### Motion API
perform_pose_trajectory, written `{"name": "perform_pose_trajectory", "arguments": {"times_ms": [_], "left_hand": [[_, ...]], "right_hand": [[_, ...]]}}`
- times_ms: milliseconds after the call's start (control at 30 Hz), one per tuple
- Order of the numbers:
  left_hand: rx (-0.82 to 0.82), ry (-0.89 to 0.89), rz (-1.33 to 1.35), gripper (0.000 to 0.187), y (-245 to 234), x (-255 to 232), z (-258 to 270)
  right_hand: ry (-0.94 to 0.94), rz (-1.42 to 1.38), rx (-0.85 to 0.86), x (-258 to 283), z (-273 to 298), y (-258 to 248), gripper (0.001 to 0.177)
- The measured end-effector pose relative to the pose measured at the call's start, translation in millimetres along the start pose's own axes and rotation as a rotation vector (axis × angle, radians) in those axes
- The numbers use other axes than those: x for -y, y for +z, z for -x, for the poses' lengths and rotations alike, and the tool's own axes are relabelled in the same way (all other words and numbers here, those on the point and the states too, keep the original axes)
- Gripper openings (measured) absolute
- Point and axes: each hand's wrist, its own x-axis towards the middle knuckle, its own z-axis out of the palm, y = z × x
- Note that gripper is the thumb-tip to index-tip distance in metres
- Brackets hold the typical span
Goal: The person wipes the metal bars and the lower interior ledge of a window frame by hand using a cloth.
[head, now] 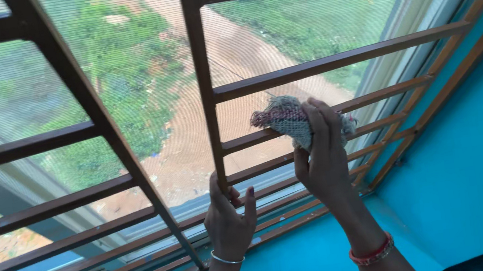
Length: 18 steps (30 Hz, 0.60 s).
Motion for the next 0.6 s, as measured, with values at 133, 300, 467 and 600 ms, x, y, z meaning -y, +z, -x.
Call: {"name": "perform_pose_trajectory", "arguments": {"times_ms": [133,300,467,600], "left_hand": [[0.011,0.016,0.07,0.079,-2,-2,-1],[-0.015,0.016,0.042,0.081,4,-5,-3],[-0.019,0.022,0.09,0.078,8,-3,0],[-0.024,0.054,0.14,0.078,8,-4,0]], "right_hand": [[-0.054,-0.019,0.209,32,-3,-12,0.077],[-0.096,0.147,0.158,36,-4,-21,0.066],[-0.043,0.222,0.151,39,0,-14,0.057],[-0.009,0.189,0.171,42,-2,-15,0.047]]}}
